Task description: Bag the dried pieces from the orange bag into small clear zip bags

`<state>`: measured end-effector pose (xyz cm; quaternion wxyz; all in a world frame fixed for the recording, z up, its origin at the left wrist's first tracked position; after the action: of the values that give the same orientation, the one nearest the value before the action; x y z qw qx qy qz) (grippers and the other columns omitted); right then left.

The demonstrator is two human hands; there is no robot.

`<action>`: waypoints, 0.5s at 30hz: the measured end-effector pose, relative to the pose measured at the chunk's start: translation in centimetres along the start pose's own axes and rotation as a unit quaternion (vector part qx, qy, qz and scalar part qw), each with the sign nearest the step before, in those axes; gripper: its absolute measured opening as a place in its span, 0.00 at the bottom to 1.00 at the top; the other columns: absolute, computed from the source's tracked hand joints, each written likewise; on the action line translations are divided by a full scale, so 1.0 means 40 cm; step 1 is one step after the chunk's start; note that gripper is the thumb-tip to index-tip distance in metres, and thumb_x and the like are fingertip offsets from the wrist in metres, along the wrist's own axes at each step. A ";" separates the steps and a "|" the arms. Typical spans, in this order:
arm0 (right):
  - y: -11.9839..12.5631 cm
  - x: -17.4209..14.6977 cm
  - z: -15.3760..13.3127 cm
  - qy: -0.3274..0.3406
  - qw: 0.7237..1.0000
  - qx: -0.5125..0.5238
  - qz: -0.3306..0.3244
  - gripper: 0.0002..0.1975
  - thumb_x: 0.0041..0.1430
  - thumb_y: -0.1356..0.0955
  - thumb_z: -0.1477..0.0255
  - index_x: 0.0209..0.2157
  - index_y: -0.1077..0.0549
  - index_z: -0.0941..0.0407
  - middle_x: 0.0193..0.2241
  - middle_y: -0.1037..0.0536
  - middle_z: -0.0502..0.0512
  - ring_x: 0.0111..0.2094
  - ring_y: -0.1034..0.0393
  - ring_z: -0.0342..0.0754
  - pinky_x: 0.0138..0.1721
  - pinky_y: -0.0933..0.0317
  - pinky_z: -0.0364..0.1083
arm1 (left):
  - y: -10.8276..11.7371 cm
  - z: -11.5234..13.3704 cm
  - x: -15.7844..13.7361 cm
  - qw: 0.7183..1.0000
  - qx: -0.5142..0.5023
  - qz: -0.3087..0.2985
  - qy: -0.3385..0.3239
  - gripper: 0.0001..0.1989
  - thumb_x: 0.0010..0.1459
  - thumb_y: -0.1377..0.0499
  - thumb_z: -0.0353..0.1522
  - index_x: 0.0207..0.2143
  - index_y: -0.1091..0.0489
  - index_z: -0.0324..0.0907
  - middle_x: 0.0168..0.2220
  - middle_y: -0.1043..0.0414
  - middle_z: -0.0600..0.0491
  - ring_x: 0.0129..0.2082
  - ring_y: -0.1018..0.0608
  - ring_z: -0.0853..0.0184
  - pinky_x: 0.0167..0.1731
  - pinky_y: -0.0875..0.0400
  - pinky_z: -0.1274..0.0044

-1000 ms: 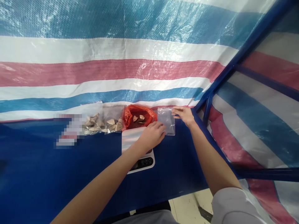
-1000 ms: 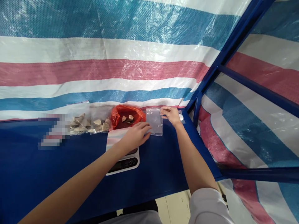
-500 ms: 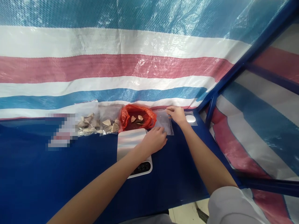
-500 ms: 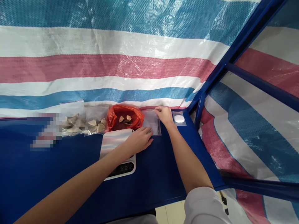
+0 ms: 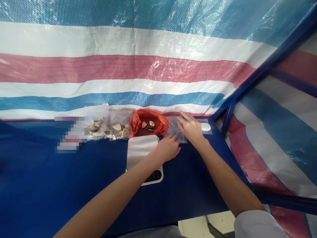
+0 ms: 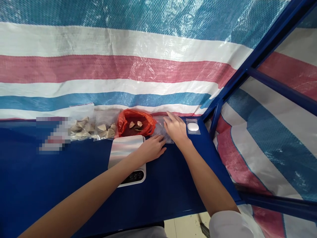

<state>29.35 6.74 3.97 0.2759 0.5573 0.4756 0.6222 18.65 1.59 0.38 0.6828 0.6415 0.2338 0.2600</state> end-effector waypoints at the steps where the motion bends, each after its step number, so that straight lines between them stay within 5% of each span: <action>1: -0.005 -0.001 0.000 0.012 1.000 0.007 0.001 0.15 0.68 0.38 0.73 0.48 0.21 0.55 0.61 0.28 0.57 0.55 0.26 0.56 0.53 0.29 0.51 | -0.003 -0.001 0.001 1.000 -0.001 0.007 0.000 0.17 0.68 0.47 0.36 0.46 0.25 0.34 0.46 0.25 0.40 0.49 0.23 0.55 0.49 0.28 0.68; 7: -0.093 -0.009 0.023 0.114 0.990 0.048 -0.068 0.15 0.66 0.35 0.71 0.51 0.22 0.57 0.60 0.26 0.59 0.60 0.31 0.56 0.59 0.33 0.53 | -0.011 -0.005 0.004 0.999 -0.026 0.033 -0.004 0.18 0.69 0.49 0.35 0.51 0.26 0.32 0.49 0.25 0.39 0.53 0.24 0.55 0.55 0.31 0.67; 15: -0.164 -0.019 0.045 0.197 0.977 0.033 -0.076 0.19 0.71 0.39 0.70 0.56 0.25 0.61 0.59 0.27 0.66 0.62 0.33 0.59 0.64 0.38 0.57 | -0.015 -0.004 -0.007 1.000 0.001 0.027 0.001 0.19 0.68 0.47 0.37 0.51 0.26 0.33 0.51 0.26 0.38 0.53 0.25 0.52 0.55 0.31 0.64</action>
<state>30.03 9.19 -2.40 0.2046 0.3945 0.5815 0.6814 18.38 1.50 -0.24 0.6748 0.6477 0.2175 0.2789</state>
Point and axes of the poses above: each hand's wrist, its own x-axis towards the middle knuckle, its own y-axis out of the back of the hand, z = x × y, the point moved 5 cm from there along x, towards the middle knuckle
